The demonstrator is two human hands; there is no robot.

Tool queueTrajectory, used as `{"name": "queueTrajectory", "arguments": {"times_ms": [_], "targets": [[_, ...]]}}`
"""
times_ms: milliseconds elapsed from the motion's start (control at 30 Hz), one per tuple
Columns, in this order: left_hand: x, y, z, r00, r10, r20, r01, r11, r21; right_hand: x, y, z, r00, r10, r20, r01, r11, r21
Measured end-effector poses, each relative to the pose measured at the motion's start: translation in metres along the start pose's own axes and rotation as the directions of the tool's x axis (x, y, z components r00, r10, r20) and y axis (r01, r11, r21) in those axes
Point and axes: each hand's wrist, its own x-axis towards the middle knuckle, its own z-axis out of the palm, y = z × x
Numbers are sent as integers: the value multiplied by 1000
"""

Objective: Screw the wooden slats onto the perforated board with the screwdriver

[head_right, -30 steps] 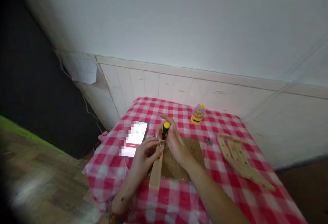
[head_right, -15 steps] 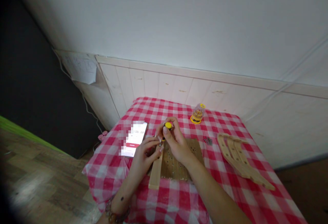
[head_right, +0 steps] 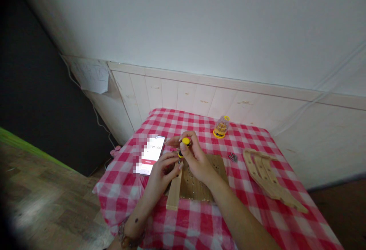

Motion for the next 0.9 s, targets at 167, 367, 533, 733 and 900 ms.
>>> {"name": "queueTrajectory", "arguments": {"times_ms": [167,367,533,733,900], "targets": [[-1,-1,0,1000,-15,5,15,1000,-3,1,5,4,1000,-14,-18,14,999,45],[-1,-2,0,1000,-28,11,28,1000,1,-2,10,2,997,71,27,-73,990,119],[-1,-2,0,1000,-20,-2,20,1000,1,-4,5,-2,1000,15,21,-14,1000,-19],[-1,1,0,1000,-16,-5,16,1000,-4,-3,3,2,999,47,-4,-46,997,53],[-1,1,0,1000,-16,-12,16,1000,-6,1,5,6,998,55,-37,-51,991,124]]}}
